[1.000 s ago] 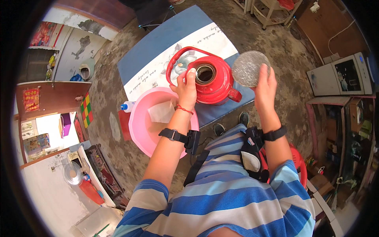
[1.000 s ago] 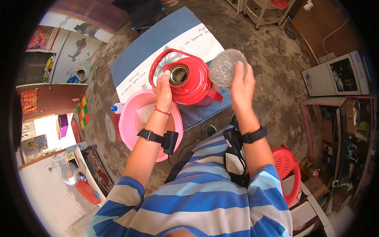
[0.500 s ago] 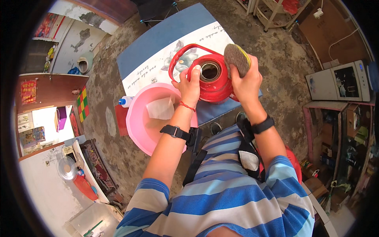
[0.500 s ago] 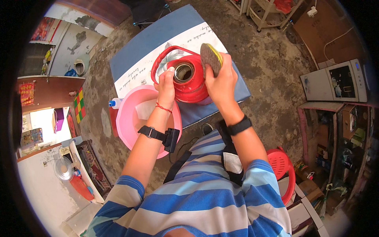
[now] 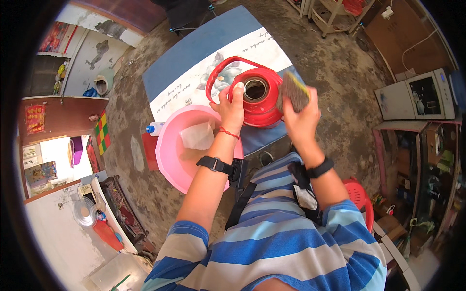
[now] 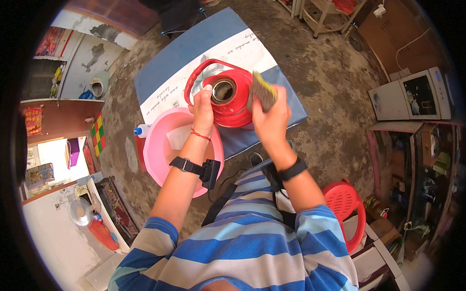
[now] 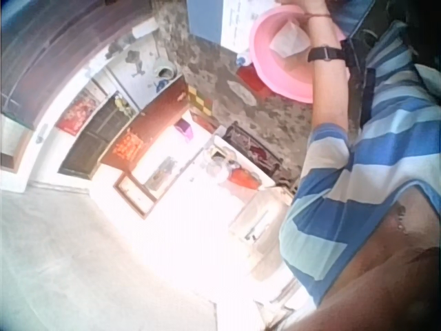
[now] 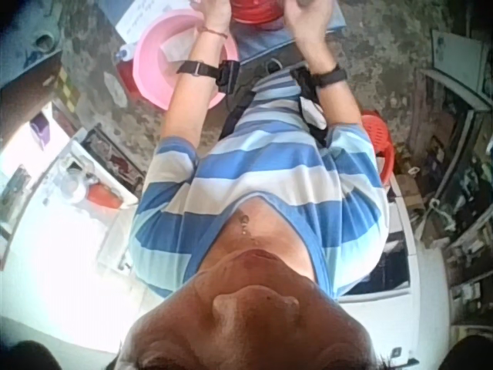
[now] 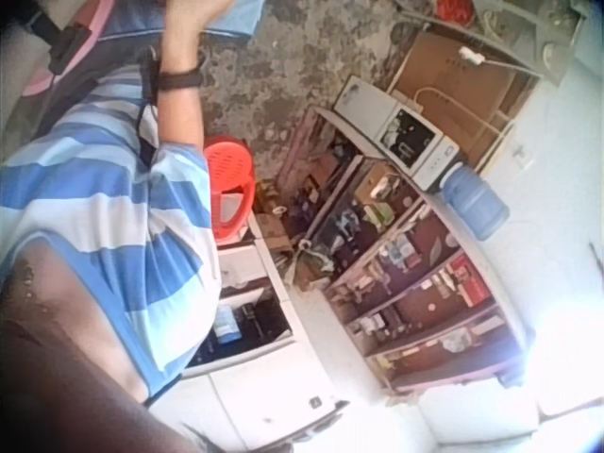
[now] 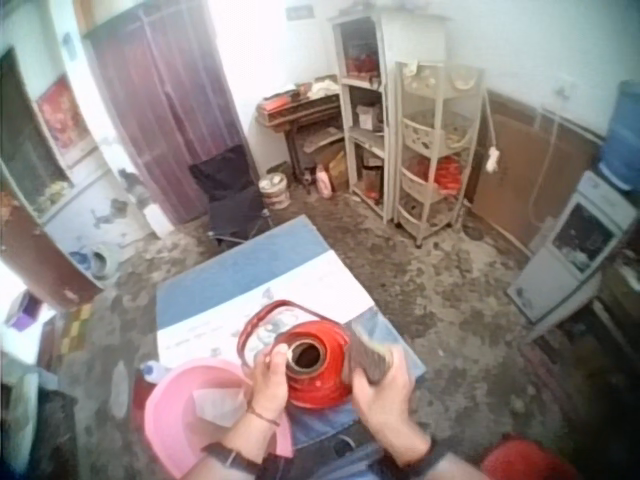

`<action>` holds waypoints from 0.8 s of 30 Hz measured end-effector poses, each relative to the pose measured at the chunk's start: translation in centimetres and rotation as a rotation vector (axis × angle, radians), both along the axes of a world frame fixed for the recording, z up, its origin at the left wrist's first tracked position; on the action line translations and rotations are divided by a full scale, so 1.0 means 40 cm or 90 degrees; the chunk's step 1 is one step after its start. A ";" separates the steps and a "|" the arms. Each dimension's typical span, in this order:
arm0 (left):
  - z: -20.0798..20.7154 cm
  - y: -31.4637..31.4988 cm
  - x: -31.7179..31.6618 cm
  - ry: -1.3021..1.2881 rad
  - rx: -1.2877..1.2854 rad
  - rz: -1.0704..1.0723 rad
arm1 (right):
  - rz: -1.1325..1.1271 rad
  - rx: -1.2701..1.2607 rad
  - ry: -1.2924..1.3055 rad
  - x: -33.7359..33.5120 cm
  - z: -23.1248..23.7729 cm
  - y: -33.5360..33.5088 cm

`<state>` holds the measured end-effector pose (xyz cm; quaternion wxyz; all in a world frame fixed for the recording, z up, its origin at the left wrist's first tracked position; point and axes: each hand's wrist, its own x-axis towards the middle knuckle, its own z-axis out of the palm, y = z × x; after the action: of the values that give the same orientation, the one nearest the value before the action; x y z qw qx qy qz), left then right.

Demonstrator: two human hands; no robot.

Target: The person cleans a red thermos using a sponge and a cloth. They scrub the exterior surface and the rim with the sponge and then wipe it dry with the cloth.

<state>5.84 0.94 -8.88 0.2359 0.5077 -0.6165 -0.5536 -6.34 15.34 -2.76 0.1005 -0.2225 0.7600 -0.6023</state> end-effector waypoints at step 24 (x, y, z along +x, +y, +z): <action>0.029 -0.008 -0.006 0.000 -0.019 -0.006 | 0.315 0.021 0.136 -0.131 -0.071 -0.026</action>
<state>5.60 0.64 -7.73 0.2406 0.5016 -0.6269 -0.5455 -11.58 14.29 -5.58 0.1670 -0.4621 0.6986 -0.5202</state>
